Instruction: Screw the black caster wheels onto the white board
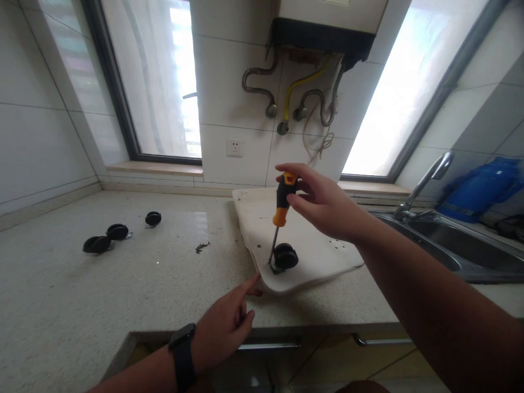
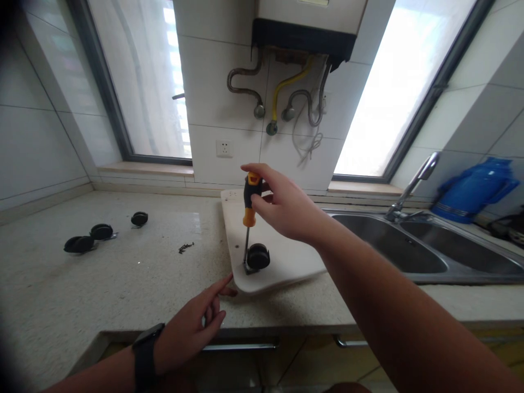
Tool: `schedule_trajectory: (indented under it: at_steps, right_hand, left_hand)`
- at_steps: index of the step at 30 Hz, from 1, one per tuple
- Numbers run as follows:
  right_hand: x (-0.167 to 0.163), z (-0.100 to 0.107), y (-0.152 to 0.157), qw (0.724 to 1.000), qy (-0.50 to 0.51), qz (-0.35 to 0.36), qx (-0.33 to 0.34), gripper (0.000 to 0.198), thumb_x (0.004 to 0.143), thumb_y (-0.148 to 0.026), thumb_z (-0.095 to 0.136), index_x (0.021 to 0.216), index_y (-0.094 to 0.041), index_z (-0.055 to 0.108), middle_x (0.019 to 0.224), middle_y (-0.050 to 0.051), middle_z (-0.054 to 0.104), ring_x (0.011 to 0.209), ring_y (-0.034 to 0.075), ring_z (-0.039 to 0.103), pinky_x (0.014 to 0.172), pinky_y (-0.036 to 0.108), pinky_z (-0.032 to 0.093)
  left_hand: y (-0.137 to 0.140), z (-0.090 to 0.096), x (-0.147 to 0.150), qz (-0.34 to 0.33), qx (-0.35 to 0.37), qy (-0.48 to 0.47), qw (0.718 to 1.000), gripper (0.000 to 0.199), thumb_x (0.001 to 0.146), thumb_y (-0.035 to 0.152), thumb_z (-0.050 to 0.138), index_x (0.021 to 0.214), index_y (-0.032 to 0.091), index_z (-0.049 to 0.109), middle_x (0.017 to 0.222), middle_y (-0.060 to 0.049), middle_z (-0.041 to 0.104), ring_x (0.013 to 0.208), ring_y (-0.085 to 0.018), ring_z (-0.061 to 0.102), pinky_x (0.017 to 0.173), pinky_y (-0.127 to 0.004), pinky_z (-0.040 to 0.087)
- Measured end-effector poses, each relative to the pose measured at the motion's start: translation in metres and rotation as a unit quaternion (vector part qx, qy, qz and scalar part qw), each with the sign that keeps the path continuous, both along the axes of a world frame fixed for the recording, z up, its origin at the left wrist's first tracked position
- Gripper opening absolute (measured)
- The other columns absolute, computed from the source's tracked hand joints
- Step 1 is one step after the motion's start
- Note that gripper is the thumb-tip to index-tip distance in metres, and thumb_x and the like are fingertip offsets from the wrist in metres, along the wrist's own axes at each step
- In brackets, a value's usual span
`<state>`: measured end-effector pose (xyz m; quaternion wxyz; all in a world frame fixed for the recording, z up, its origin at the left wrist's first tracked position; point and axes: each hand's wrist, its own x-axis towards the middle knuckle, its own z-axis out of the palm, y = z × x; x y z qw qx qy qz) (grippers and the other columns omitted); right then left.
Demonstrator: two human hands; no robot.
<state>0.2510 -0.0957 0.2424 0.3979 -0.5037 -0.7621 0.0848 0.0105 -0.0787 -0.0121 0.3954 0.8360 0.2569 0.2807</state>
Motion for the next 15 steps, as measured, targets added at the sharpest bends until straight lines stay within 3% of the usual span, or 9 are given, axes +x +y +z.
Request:
schedule_trajectory:
  at_steps: [4, 9, 12, 15]
  right_hand:
    - [0.002, 0.001, 0.007, 1.0, 0.016, 0.012, 0.005, 0.055, 0.092, -0.03, 0.071, 0.145, -0.027, 0.058, 0.13, 0.01, 0.067, 0.109, 0.027, 0.07, 0.098, 0.052, 0.062]
    - [-0.001, 0.001, 0.012, 0.999, -0.004, -0.037, 0.03, 0.049, 0.09, -0.044, 0.076, 0.135, -0.026, 0.068, 0.112, 0.008, 0.066, 0.095, 0.026, 0.07, 0.094, 0.053, 0.062]
    - [-0.001, 0.004, 0.012, 0.999, -0.006, -0.032, 0.017, 0.046, 0.095, -0.032, 0.063, 0.14, -0.023, 0.066, 0.12, 0.011, 0.068, 0.106, 0.029, 0.069, 0.102, 0.058, 0.057]
    - [0.0, 0.008, 0.012, 0.999, 0.023, 0.028, -0.014, 0.052, 0.093, -0.022, 0.059, 0.145, -0.022, 0.062, 0.131, 0.012, 0.07, 0.119, 0.029, 0.068, 0.111, 0.058, 0.053]
  left_hand:
    - [0.001, -0.002, -0.001, -0.001, -0.001, -0.002, 1.0, 0.075, 0.096, 0.019, 0.054, 0.167, 0.027, 0.034, 0.109, -0.006, 0.073, 0.068, -0.013, 0.056, 0.072, -0.03, 0.05]
    - [0.0, -0.004, 0.0, 0.001, -0.008, -0.006, 1.0, 0.079, 0.095, 0.018, 0.055, 0.169, 0.028, 0.028, 0.113, -0.006, 0.073, 0.068, -0.013, 0.056, 0.072, -0.031, 0.05]
    - [0.0, -0.007, 0.0, -0.001, -0.008, -0.024, 1.0, 0.083, 0.095, 0.017, 0.055, 0.17, 0.032, 0.023, 0.126, -0.007, 0.071, 0.07, -0.013, 0.056, 0.073, -0.031, 0.051]
    - [0.0, -0.008, -0.001, 0.002, -0.005, -0.026, 1.0, 0.084, 0.095, 0.016, 0.055, 0.169, 0.033, 0.02, 0.127, -0.006, 0.071, 0.07, -0.013, 0.056, 0.074, -0.031, 0.051]
